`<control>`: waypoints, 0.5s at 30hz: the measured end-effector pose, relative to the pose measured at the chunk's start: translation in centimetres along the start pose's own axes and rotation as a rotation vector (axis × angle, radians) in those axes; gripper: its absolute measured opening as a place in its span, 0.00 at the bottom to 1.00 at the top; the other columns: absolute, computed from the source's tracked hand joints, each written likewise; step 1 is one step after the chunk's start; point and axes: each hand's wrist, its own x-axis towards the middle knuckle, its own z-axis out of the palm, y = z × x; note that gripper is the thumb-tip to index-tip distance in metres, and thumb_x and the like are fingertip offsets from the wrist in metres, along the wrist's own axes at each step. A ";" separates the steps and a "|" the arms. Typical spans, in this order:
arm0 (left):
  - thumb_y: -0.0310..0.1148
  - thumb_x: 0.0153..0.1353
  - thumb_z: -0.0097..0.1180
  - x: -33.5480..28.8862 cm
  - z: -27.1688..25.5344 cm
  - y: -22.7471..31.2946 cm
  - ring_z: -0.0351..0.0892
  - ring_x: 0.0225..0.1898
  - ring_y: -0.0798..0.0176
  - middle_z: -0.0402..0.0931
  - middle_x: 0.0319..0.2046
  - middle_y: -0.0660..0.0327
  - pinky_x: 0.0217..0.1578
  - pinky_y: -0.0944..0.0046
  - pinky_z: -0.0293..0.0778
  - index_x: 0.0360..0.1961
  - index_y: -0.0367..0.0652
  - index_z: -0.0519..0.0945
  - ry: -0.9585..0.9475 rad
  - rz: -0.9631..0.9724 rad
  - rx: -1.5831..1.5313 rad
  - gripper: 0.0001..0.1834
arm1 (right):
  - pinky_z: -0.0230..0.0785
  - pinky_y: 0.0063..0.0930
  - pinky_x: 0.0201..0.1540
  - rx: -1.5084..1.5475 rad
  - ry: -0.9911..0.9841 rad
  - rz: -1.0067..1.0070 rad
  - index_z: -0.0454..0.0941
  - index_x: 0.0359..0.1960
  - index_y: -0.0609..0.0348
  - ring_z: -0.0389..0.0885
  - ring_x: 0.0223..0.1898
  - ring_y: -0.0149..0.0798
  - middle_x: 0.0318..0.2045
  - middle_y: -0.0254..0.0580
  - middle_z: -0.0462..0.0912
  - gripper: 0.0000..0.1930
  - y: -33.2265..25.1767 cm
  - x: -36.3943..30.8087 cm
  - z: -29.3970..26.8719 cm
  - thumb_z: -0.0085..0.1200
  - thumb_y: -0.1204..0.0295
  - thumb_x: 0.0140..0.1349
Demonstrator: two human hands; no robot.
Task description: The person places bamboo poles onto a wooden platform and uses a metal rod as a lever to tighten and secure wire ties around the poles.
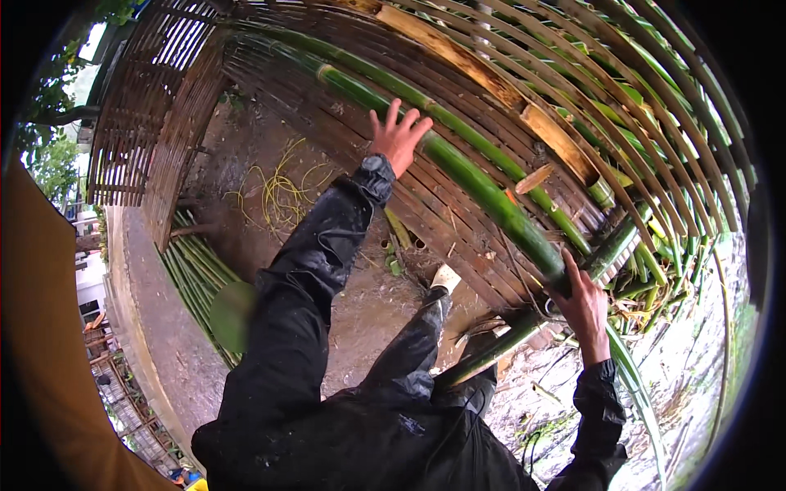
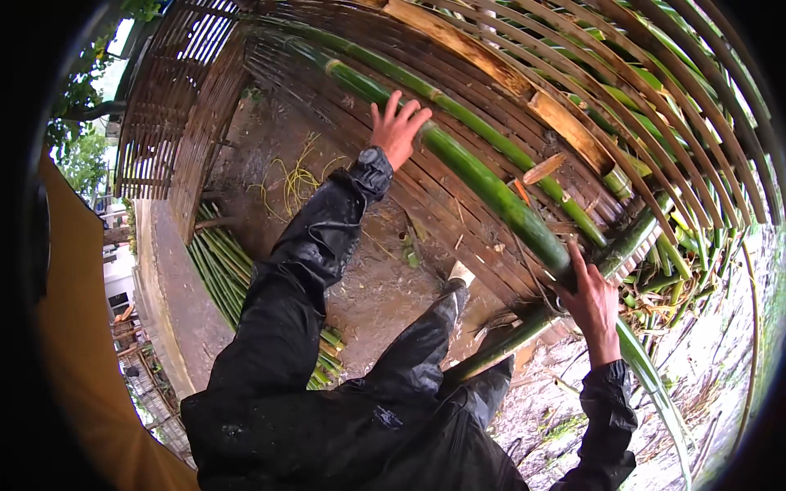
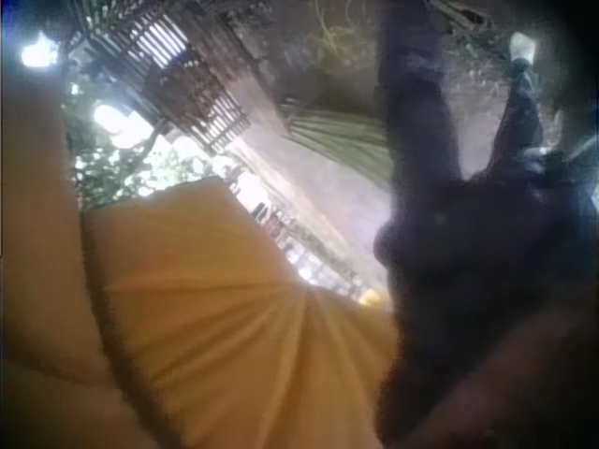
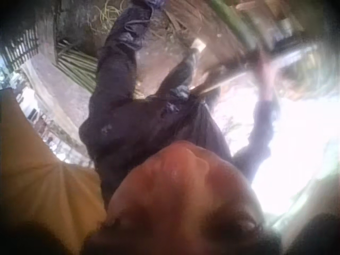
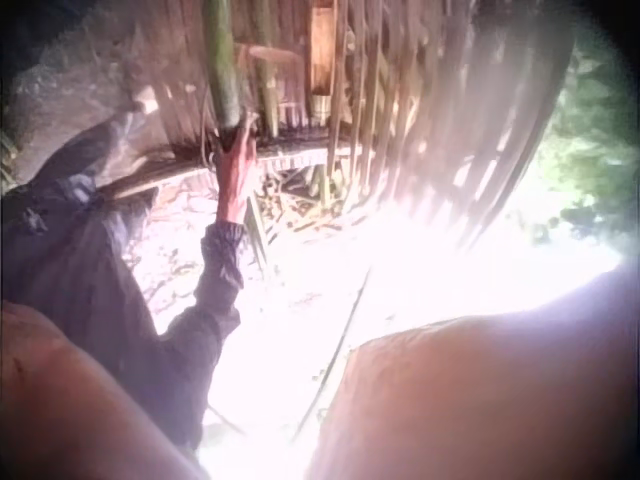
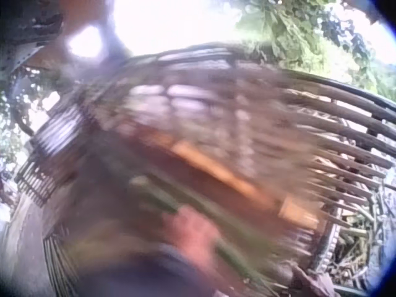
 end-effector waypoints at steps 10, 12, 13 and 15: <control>0.15 0.56 0.60 5.8 -0.7 -16.7 0.48 0.76 0.40 0.65 0.65 0.65 0.66 0.11 0.54 0.62 0.61 0.74 -0.136 -0.034 0.105 0.35 | 0.80 0.48 0.36 0.054 0.057 -0.091 0.63 0.73 0.40 0.88 0.36 0.55 0.40 0.53 0.86 0.39 -10.5 12.6 3.2 0.65 0.49 0.62; 0.15 0.60 0.60 6.6 -0.9 -19.9 0.42 0.78 0.39 0.60 0.71 0.65 0.68 0.12 0.52 0.66 0.64 0.70 -0.233 -0.079 0.128 0.37 | 0.80 0.48 0.36 0.071 0.100 -0.129 0.64 0.72 0.40 0.87 0.35 0.55 0.38 0.53 0.86 0.38 -12.3 15.2 4.1 0.64 0.49 0.62; 0.15 0.60 0.60 6.0 -0.5 -20.8 0.42 0.78 0.39 0.60 0.71 0.65 0.68 0.12 0.52 0.66 0.64 0.70 -0.237 -0.081 0.130 0.37 | 0.80 0.48 0.36 0.075 0.096 -0.131 0.64 0.72 0.40 0.87 0.35 0.55 0.38 0.53 0.86 0.38 -12.9 15.4 4.7 0.64 0.49 0.62; 0.16 0.60 0.60 5.3 0.1 -21.8 0.42 0.78 0.39 0.60 0.70 0.64 0.68 0.12 0.53 0.66 0.64 0.71 -0.290 -0.093 0.125 0.37 | 0.80 0.48 0.37 0.075 0.073 -0.121 0.65 0.72 0.39 0.87 0.35 0.55 0.37 0.52 0.86 0.38 -13.6 16.0 5.6 0.64 0.48 0.61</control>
